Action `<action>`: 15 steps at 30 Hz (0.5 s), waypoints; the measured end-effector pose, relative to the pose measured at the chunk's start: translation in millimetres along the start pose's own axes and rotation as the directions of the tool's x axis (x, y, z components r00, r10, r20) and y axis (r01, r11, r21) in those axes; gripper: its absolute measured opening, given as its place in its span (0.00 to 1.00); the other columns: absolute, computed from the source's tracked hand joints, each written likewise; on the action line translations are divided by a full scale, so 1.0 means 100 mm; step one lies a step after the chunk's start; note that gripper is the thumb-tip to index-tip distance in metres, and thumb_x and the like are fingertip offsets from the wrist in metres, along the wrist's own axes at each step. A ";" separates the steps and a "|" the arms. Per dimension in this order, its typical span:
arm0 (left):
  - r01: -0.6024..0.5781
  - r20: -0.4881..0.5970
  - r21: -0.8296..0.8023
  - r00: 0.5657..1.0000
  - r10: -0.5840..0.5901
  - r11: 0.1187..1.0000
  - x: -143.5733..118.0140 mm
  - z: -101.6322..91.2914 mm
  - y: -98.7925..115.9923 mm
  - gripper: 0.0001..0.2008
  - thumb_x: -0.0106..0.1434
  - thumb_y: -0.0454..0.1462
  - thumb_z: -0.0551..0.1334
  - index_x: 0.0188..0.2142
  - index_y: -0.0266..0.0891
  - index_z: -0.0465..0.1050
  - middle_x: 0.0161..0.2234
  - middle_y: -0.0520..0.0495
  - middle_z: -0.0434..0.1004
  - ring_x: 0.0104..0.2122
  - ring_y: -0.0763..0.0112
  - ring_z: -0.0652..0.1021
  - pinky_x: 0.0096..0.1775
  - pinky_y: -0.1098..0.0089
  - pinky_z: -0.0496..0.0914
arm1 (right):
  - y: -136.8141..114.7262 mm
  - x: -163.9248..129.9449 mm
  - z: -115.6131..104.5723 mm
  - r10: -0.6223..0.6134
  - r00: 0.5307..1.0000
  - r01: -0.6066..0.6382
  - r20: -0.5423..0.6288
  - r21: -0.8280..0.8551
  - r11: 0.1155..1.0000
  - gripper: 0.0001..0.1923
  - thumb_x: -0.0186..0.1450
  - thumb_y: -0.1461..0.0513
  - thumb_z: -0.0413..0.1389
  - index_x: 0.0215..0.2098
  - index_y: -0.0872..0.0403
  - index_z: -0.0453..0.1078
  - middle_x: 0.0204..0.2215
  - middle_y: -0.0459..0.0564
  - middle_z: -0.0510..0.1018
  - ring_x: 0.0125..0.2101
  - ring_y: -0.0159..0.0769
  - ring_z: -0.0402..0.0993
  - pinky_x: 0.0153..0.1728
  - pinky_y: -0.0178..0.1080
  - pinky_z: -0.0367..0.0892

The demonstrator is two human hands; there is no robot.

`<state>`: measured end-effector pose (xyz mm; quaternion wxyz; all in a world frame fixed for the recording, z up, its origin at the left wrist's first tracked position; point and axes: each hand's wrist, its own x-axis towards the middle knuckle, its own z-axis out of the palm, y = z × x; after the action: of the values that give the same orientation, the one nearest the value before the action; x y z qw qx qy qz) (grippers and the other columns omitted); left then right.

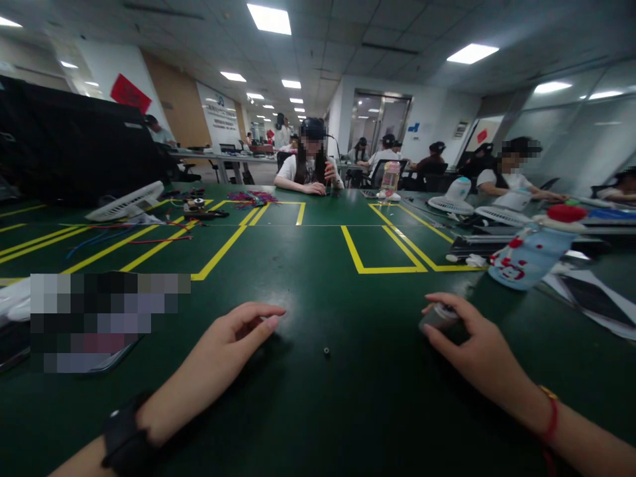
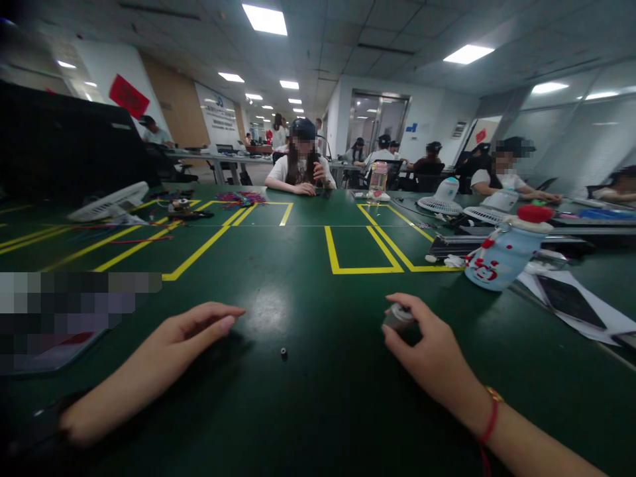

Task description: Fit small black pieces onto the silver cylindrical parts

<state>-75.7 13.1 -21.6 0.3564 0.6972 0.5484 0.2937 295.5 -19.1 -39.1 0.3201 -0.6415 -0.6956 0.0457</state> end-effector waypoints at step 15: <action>0.098 -0.054 -0.070 0.993 -0.102 0.993 -0.01 0.06 0.00 0.17 0.63 0.49 0.57 0.47 0.47 0.72 0.43 0.50 0.78 0.42 0.62 0.76 0.45 0.64 0.66 | -0.82 0.02 0.38 -0.479 0.867 0.496 0.137 -0.146 0.856 0.20 0.63 0.51 0.53 0.53 0.44 0.64 0.50 0.46 0.69 0.49 0.38 0.62 0.49 0.45 0.53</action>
<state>-70.5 11.3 -24.9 0.3780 0.6478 0.5824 0.3135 205.6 -18.3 -30.0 0.2293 -0.4673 -0.8511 -0.0681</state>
